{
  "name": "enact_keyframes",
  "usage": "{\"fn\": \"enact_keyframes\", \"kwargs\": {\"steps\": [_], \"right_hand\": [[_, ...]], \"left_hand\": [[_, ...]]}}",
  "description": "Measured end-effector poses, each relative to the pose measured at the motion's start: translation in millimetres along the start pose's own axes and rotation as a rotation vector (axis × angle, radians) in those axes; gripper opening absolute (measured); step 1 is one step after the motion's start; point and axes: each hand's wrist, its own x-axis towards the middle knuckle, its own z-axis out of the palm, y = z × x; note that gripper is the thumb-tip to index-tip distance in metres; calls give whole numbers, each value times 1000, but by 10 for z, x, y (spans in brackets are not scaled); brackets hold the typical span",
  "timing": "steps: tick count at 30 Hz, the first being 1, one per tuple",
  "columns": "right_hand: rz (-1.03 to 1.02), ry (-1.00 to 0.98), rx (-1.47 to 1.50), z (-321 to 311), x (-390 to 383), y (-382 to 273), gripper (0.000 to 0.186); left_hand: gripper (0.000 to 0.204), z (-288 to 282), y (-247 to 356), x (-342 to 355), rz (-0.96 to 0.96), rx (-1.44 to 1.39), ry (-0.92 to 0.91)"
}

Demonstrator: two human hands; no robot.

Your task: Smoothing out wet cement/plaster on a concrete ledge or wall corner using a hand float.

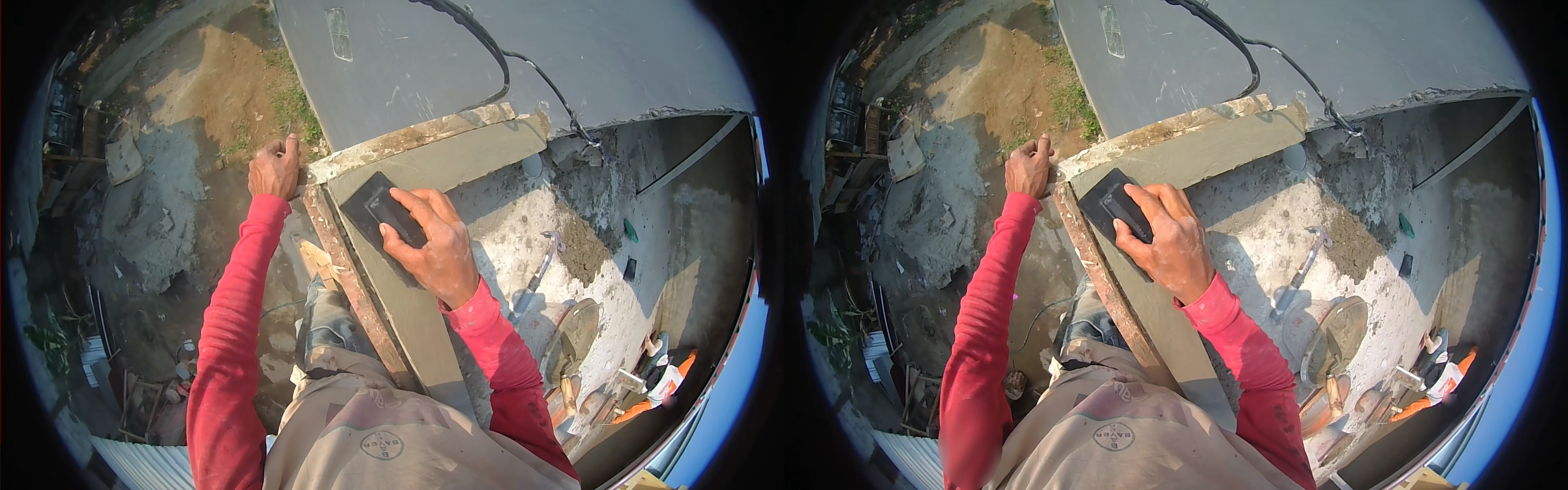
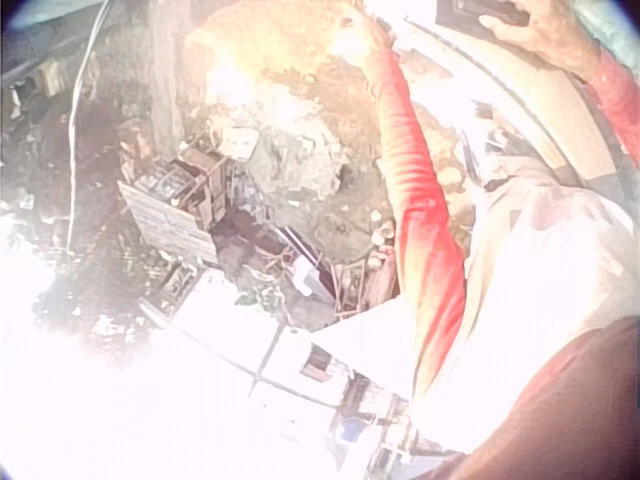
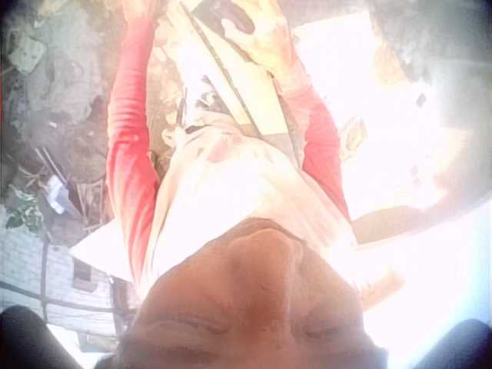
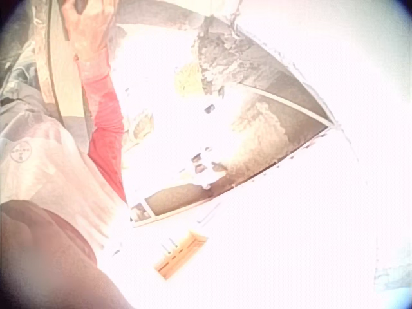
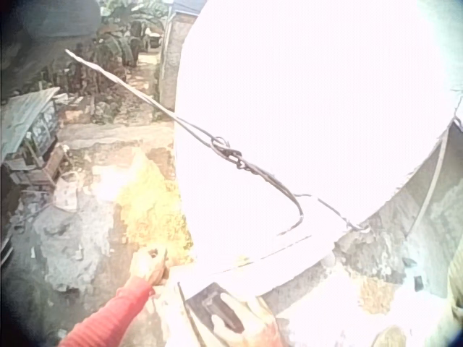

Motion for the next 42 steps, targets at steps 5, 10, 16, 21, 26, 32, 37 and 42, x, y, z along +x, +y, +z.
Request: {"fn": "enact_keyframes", "kwargs": {"steps": [5,10,16,21,26,32,37,42], "right_hand": [[344,398,-352,-645,491,719,46],[309,377,-350,-402,610,917,46],[-91,88,-146,143,297,-237,46],[-40,96,-183,-130,760,65,42],[-381,-72,-176,236,909,227,42],[-385,-201,-224,117,474,0,45],[-292,-432,-192,-596,-922,-193,48],[-155,-409,-217,-794,-1091,-303,50]], "left_hand": [[55,15,4,-15,5,-8,33],[54,27,9,-35,45,-33,68],[54,13,47,-54,42,-20,74],[52,34,37,-43,55,32,96],[56,55,11,-14,55,1,117],[59,36,12,-27,67,-24,126],[55,35,36,-28,54,1,98],[59,43,32,0,54,79,126]]}}
